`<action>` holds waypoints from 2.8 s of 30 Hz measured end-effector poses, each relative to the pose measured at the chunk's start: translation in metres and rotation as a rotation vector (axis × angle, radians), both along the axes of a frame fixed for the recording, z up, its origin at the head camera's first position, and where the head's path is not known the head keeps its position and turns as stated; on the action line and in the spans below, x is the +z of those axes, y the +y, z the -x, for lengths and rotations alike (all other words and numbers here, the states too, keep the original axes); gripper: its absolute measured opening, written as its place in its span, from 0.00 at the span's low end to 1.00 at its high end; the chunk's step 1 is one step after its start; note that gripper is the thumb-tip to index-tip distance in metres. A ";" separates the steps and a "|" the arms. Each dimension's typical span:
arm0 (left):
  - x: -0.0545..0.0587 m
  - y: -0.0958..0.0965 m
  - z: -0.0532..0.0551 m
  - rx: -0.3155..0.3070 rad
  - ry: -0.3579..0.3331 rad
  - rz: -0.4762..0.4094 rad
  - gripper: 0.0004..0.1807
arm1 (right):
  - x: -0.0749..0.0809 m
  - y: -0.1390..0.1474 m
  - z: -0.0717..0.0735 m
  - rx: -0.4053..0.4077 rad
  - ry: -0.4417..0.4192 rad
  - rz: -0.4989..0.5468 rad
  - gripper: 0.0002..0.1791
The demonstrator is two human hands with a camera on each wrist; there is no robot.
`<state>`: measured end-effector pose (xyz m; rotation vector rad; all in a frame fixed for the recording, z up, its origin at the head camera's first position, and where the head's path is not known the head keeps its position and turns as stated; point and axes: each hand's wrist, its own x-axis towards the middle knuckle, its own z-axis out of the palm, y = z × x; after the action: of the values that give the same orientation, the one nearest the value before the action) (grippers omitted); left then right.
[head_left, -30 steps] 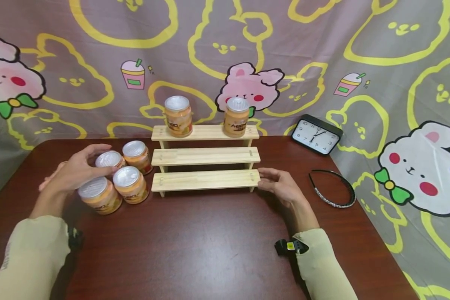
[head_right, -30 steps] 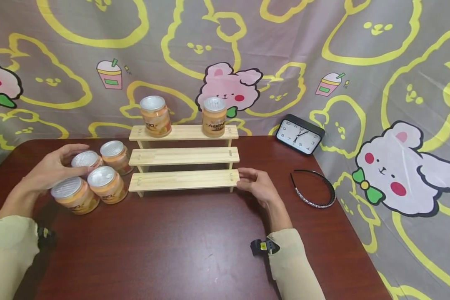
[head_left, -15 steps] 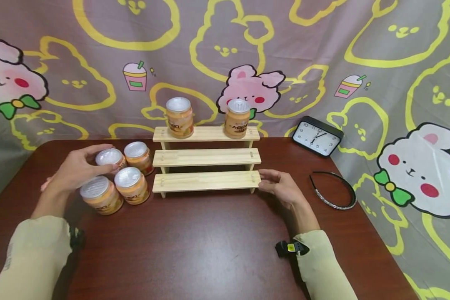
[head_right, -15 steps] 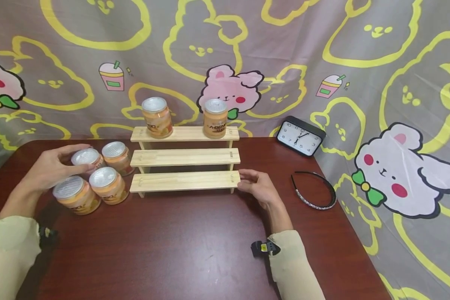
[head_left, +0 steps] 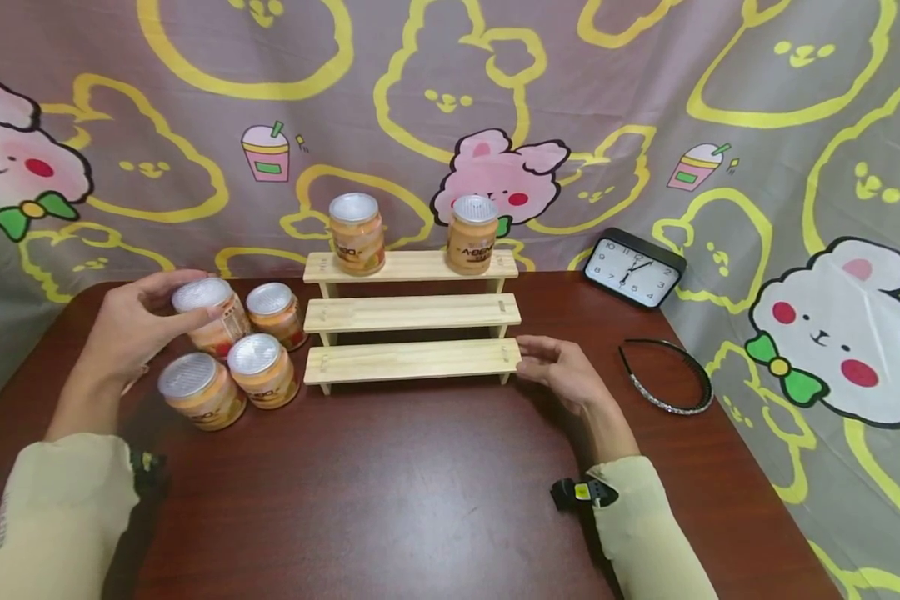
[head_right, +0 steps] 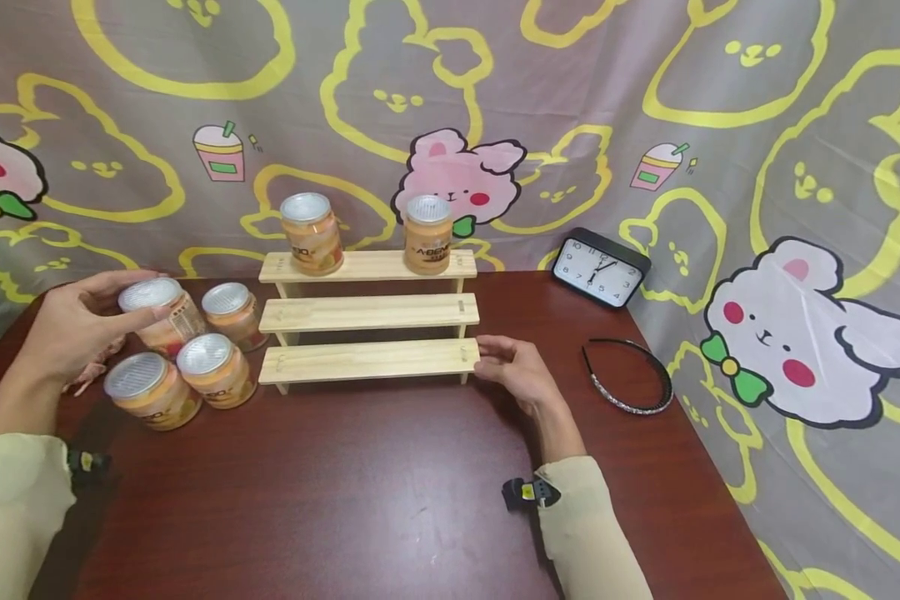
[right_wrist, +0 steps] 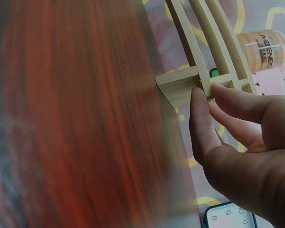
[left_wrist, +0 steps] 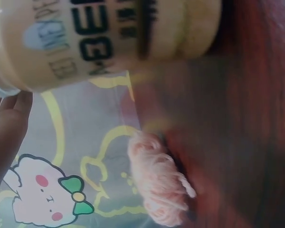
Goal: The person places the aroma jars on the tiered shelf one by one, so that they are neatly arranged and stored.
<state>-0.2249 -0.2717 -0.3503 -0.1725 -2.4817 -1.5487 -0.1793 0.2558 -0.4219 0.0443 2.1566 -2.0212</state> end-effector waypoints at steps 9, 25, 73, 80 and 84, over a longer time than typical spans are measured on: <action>0.015 0.012 -0.002 0.030 0.024 -0.013 0.28 | 0.001 0.000 -0.001 0.001 0.010 0.011 0.29; 0.024 0.031 0.000 0.040 0.124 -0.007 0.27 | 0.000 0.001 0.001 -0.006 0.005 -0.007 0.29; 0.028 0.147 0.014 -0.311 0.188 -0.073 0.25 | 0.000 0.001 0.000 -0.002 0.008 -0.010 0.29; 0.030 0.168 0.014 -0.343 0.169 -0.029 0.27 | 0.000 -0.001 -0.001 -0.009 0.000 -0.024 0.29; 0.030 0.180 0.016 -0.349 0.179 -0.009 0.26 | -0.001 -0.001 -0.002 -0.013 -0.009 -0.040 0.29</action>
<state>-0.2412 -0.0919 -0.3208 -0.7436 -2.3944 -1.5854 -0.1773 0.2545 -0.4224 0.0734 2.1969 -1.9815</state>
